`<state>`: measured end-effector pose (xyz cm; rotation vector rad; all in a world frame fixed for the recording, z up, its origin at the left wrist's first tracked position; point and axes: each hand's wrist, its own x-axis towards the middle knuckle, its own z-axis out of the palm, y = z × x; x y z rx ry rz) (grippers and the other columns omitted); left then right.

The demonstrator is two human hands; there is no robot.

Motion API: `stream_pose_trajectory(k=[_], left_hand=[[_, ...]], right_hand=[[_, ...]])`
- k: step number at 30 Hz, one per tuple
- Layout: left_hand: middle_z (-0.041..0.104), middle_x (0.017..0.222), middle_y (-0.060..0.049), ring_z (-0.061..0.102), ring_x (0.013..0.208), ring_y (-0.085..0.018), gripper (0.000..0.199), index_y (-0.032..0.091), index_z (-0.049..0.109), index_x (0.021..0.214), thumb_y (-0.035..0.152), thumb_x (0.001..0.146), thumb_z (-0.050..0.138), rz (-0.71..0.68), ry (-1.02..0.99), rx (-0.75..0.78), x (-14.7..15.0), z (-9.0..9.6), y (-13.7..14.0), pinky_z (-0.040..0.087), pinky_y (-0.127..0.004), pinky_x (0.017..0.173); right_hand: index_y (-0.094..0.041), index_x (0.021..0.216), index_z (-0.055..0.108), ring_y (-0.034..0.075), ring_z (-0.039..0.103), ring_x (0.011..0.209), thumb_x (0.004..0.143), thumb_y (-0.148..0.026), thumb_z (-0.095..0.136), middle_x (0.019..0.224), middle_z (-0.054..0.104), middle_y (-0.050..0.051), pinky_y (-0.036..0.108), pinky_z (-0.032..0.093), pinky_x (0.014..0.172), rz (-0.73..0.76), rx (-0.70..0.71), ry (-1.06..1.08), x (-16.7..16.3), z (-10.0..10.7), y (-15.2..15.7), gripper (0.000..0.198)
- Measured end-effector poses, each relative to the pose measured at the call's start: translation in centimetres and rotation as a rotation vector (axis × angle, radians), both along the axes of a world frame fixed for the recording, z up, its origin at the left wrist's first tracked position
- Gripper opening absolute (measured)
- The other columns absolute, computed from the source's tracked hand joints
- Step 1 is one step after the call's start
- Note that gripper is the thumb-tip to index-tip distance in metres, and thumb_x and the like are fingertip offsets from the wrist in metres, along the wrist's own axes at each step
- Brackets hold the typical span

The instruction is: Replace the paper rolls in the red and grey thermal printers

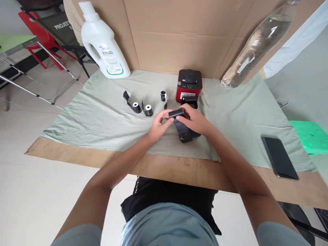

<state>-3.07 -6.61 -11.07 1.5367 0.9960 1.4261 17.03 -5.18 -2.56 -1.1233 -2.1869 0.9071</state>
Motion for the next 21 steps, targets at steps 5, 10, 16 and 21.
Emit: stream_pose_trajectory(k=[5, 10, 16, 21], left_hand=[[0.073, 0.094, -0.003, 0.068, 0.083, -0.016, 0.051, 0.021, 0.069, 0.121, 0.063, 0.091, 0.070, -0.040, -0.082, -0.036, -0.1, 0.1, 0.4, 0.055, -0.031, 0.083], [0.071, 0.091, -0.002, 0.066, 0.082, -0.015, 0.052, 0.022, 0.068, 0.121, 0.059, 0.085, 0.079, -0.020, -0.071, -0.013, 0.0, 0.0, 0.2, 0.054, -0.028, 0.082], [0.072, 0.106, -0.005, 0.066, 0.071, -0.010, 0.053, 0.021, 0.065, 0.121, 0.062, 0.089, 0.073, -0.103, -0.153, -0.109, 0.2, 0.0, 0.0, 0.056, -0.026, 0.074], [0.068, 0.125, -0.007, 0.071, 0.080, -0.011, 0.058, 0.024, 0.061, 0.127, 0.058, 0.085, 0.080, -0.031, -0.199, -0.089, 0.4, -0.1, -0.2, 0.059, -0.025, 0.077]], right_hand=[[-0.025, 0.107, 0.054, 0.019, 0.057, 0.077, 0.090, -0.034, 0.065, 0.086, 0.061, -0.001, 0.033, 0.044, 0.072, 0.059, -0.117, 0.231, -0.6, -1.5, 0.3, 0.021], [-0.023, 0.104, 0.060, 0.018, 0.058, 0.080, 0.089, -0.034, 0.067, 0.090, 0.063, 0.001, 0.033, 0.045, 0.074, 0.021, -0.127, 0.335, -1.0, -1.6, 0.4, 0.020], [-0.022, 0.108, 0.062, 0.017, 0.058, 0.080, 0.088, -0.031, 0.068, 0.097, 0.066, 0.002, 0.033, 0.046, 0.074, 0.000, -0.069, 0.349, -0.9, -1.7, 0.4, 0.023], [-0.022, 0.107, 0.064, 0.014, 0.050, 0.068, 0.090, -0.034, 0.066, 0.082, 0.059, -0.001, 0.031, 0.043, 0.068, -0.118, -0.042, 0.323, -1.1, -1.8, 0.1, 0.021]])
